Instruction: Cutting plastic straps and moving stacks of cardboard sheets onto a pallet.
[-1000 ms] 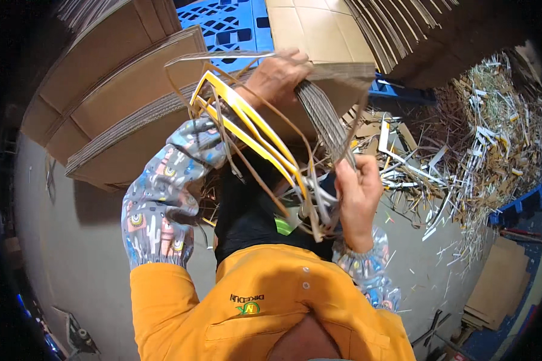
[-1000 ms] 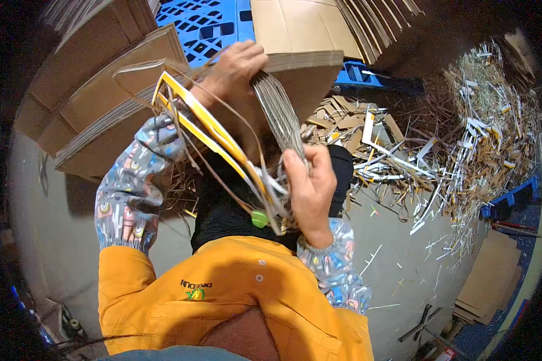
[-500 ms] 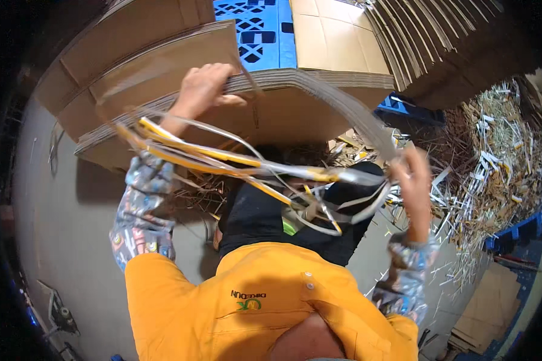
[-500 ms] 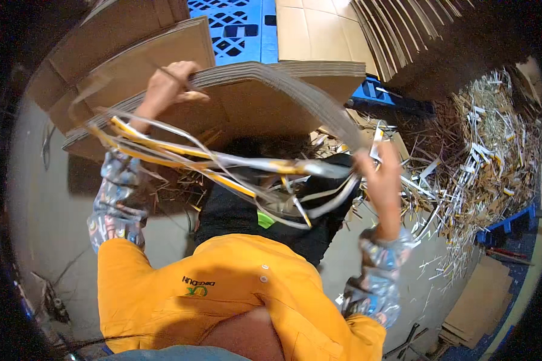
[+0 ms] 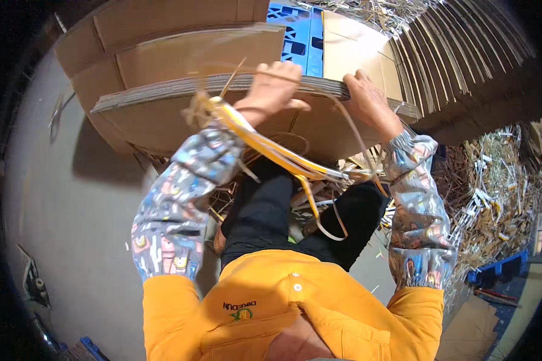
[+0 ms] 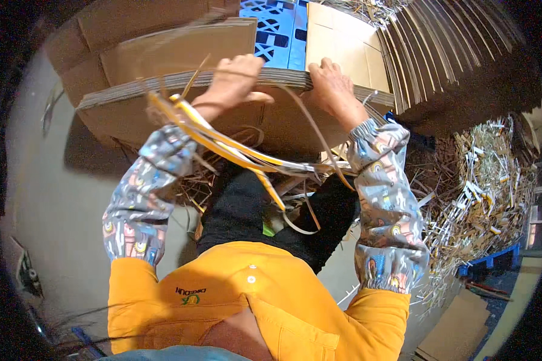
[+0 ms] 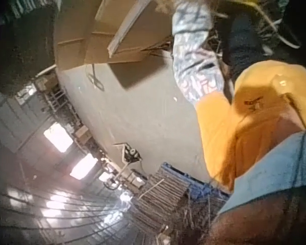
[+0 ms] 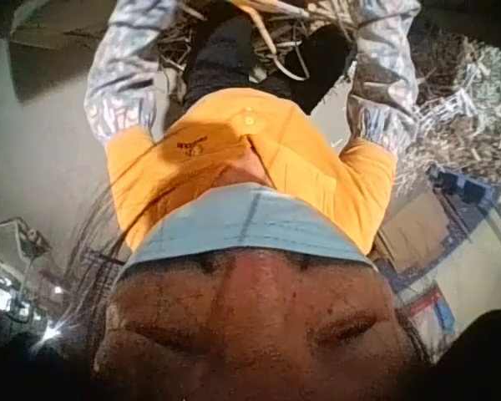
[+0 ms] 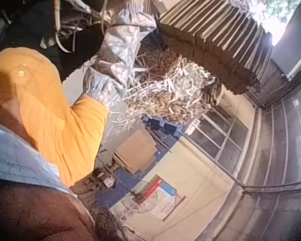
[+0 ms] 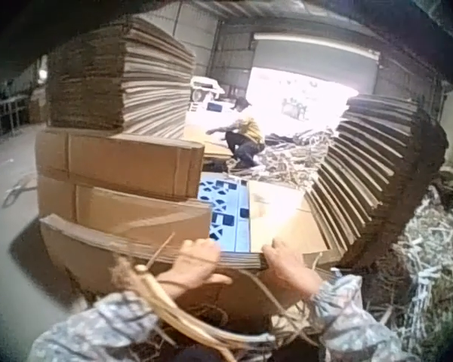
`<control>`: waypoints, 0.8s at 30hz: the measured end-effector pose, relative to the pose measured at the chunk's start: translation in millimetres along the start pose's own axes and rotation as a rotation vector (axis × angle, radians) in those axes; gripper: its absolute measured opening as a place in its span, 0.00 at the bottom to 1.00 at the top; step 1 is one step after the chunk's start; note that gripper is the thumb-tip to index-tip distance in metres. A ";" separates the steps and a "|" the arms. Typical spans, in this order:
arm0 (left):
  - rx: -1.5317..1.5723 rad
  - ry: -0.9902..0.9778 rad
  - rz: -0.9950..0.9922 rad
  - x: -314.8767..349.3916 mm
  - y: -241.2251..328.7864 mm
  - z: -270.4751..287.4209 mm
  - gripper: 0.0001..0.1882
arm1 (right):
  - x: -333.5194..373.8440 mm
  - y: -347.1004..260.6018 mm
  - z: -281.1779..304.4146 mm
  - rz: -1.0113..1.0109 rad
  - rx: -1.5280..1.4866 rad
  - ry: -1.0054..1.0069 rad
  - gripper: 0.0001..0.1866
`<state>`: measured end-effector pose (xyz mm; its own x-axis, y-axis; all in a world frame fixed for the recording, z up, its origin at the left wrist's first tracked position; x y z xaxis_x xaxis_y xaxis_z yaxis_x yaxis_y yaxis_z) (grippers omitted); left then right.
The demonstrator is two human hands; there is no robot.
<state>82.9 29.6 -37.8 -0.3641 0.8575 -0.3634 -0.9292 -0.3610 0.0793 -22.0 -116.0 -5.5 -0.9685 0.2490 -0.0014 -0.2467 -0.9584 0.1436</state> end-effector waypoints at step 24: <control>-0.015 -0.077 -0.008 7.2 -48.9 -8.3 0.30 | -51.2 -21.7 -35.2 0.250 -0.221 0.197 0.33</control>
<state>126.2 50.4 -52.0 -0.3607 0.8861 -0.2912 -0.9314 -0.3586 0.0625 31.7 -112.9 -43.4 -0.9824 -0.0073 -0.1868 0.0175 -0.9984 -0.0533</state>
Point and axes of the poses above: each hand's wrist, its own x-axis away from the middle knuckle, its own z-axis out of the back of the hand, y = z × x, the point moved 4 cm from there along -x, towards the middle knuckle, and after that the axes turned 5 degrees about x, right-handed, at the moved point
